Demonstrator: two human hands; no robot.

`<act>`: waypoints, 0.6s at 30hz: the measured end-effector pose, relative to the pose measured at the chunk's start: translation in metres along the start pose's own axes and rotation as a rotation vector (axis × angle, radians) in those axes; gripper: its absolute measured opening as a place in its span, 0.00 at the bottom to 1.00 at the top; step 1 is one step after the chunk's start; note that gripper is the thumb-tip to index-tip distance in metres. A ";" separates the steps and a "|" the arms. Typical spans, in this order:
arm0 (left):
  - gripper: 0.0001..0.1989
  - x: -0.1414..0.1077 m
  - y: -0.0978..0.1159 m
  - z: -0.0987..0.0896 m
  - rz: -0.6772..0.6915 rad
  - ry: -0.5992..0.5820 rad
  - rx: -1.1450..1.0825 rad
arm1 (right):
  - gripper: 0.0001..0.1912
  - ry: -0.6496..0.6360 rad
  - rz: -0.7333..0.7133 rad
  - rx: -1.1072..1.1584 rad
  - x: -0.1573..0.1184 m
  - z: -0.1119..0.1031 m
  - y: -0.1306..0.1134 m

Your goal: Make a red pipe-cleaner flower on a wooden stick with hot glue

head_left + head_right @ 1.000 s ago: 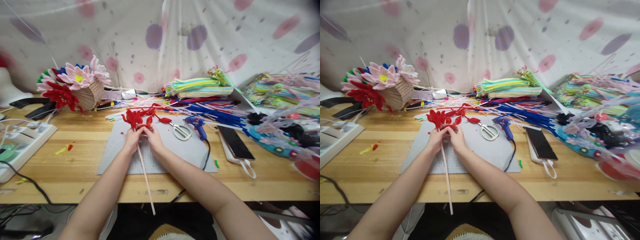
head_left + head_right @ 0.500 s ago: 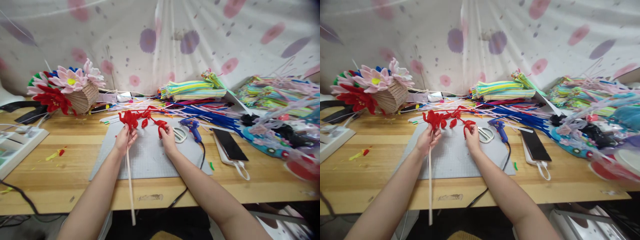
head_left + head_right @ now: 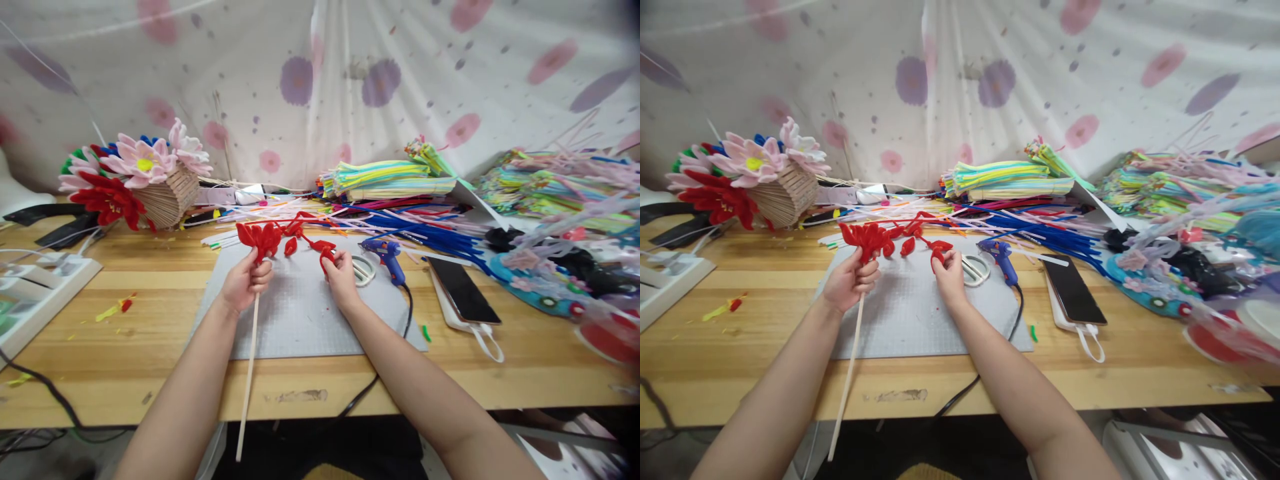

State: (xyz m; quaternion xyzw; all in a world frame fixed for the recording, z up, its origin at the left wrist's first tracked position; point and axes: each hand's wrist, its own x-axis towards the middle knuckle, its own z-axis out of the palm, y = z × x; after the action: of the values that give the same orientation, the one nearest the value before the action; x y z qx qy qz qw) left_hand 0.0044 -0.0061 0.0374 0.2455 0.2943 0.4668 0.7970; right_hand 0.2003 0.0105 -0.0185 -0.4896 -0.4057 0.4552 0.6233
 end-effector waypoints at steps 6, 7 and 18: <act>0.16 0.002 0.002 0.001 0.010 0.074 0.000 | 0.14 -0.125 -0.001 -0.026 -0.004 0.001 -0.004; 0.17 0.001 0.003 0.001 0.010 0.061 -0.027 | 0.14 -0.133 0.001 -0.027 -0.005 0.001 -0.005; 0.19 0.006 -0.004 0.001 0.052 0.056 -0.181 | 0.17 -0.133 0.043 0.058 -0.001 0.000 -0.010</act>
State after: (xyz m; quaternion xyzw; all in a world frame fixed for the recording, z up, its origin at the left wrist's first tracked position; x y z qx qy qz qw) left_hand 0.0101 -0.0024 0.0344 0.1671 0.2666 0.5185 0.7951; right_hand 0.2015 0.0088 -0.0091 -0.4485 -0.4221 0.5118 0.5990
